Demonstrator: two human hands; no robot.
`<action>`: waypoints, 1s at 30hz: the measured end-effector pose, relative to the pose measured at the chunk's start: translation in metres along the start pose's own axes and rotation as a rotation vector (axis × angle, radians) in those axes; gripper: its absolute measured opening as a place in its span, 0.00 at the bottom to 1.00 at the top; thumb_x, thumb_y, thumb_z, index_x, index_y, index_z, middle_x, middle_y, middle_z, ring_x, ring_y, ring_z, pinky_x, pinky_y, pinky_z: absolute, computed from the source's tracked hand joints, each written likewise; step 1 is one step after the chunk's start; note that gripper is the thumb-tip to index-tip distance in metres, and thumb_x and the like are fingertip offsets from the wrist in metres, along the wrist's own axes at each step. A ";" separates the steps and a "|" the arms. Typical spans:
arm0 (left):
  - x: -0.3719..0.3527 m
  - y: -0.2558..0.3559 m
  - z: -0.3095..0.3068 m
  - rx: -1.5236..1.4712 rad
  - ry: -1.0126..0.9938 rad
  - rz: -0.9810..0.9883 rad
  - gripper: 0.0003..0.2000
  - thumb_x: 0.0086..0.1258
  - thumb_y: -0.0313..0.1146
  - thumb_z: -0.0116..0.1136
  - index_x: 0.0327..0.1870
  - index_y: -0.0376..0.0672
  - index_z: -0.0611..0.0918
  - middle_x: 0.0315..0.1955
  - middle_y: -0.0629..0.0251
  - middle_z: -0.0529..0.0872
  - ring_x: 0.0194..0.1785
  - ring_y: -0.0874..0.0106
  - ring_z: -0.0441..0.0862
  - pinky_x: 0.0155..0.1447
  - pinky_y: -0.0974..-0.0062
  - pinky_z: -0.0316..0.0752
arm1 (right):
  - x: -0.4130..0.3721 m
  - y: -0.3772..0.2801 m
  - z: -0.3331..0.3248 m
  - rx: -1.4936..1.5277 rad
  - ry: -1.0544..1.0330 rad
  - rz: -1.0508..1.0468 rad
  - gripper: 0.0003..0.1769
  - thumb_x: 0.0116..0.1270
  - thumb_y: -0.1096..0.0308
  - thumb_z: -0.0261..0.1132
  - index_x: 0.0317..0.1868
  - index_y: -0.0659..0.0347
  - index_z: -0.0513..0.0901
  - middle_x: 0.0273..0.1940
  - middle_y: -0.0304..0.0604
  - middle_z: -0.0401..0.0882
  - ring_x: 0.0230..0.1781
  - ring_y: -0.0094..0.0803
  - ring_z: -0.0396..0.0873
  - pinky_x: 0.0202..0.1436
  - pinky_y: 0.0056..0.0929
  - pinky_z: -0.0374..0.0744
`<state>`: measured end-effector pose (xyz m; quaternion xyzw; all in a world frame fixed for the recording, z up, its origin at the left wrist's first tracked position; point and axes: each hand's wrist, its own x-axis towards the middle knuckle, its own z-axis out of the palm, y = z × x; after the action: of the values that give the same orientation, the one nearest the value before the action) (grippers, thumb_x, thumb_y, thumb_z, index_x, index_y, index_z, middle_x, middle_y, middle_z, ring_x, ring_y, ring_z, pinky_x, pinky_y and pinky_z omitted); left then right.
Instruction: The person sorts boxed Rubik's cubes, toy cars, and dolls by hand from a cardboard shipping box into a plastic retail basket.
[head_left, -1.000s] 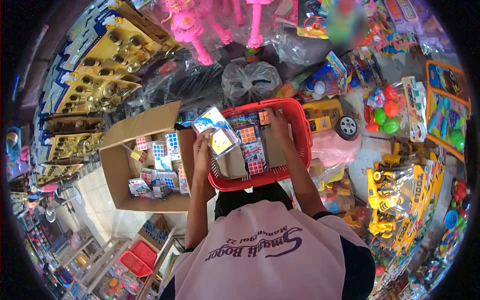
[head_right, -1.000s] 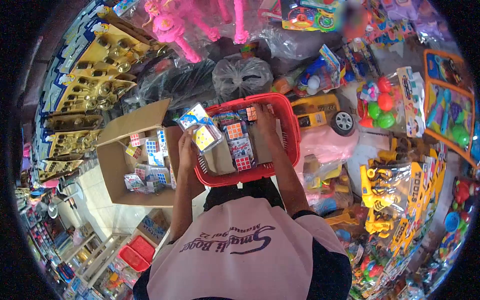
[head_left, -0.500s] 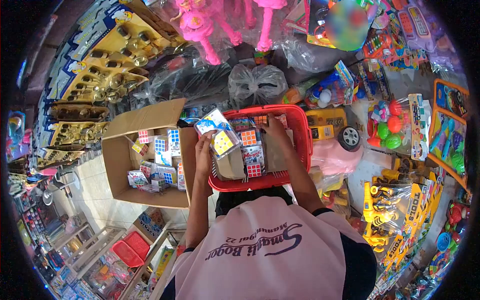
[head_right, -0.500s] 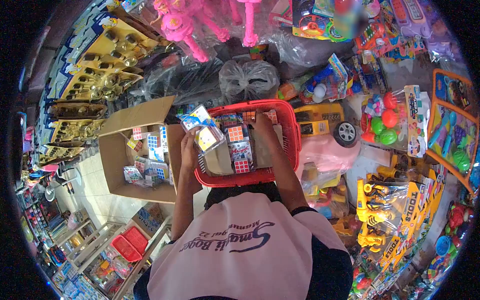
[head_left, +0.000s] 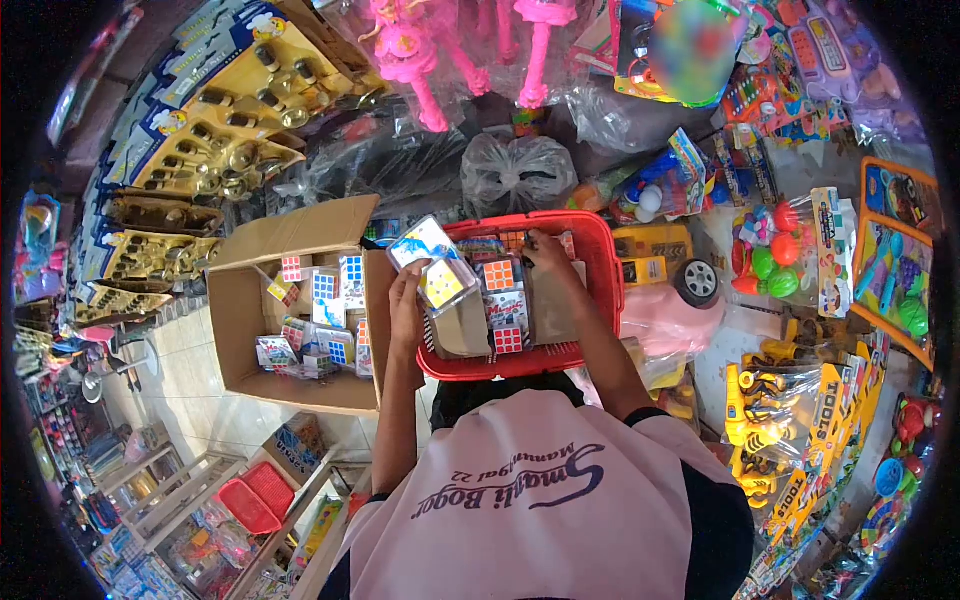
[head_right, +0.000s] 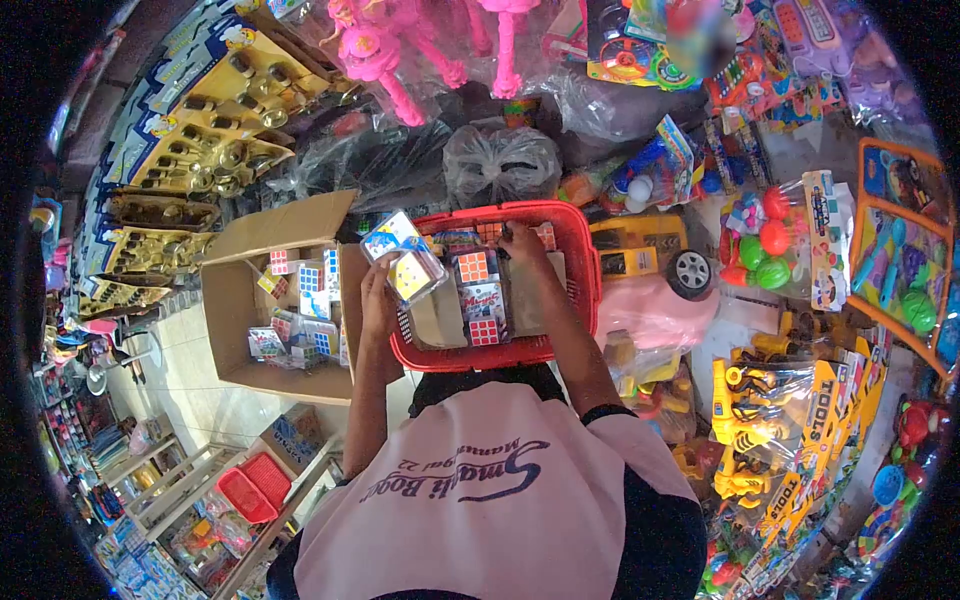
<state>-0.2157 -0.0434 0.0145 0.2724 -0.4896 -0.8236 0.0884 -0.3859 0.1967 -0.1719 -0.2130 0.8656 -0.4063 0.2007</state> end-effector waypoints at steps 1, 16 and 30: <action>-0.001 0.001 0.001 -0.004 -0.002 0.011 0.15 0.74 0.37 0.49 0.52 0.33 0.77 0.46 0.64 0.80 0.48 0.77 0.76 0.54 0.77 0.71 | 0.000 -0.002 -0.001 0.029 -0.011 0.017 0.19 0.59 0.62 0.67 0.46 0.66 0.78 0.39 0.47 0.83 0.39 0.33 0.82 0.44 0.33 0.77; -0.017 0.020 0.028 0.152 -0.144 0.021 0.19 0.75 0.39 0.47 0.60 0.37 0.74 0.52 0.64 0.79 0.52 0.77 0.77 0.55 0.79 0.72 | -0.063 -0.148 -0.075 0.540 -0.143 -0.099 0.25 0.68 0.68 0.60 0.62 0.62 0.66 0.54 0.47 0.75 0.51 0.33 0.77 0.53 0.29 0.75; -0.001 -0.006 0.045 0.362 -0.457 -0.024 0.19 0.76 0.37 0.44 0.66 0.48 0.70 0.53 0.69 0.75 0.50 0.77 0.74 0.53 0.76 0.73 | -0.090 -0.187 -0.100 0.057 -0.184 -0.379 0.44 0.45 0.62 0.77 0.63 0.58 0.65 0.54 0.52 0.69 0.58 0.45 0.68 0.61 0.37 0.68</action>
<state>-0.2378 -0.0055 0.0263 0.0968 -0.6324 -0.7640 -0.0840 -0.3247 0.1981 0.0499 -0.4025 0.7762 -0.4400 0.2047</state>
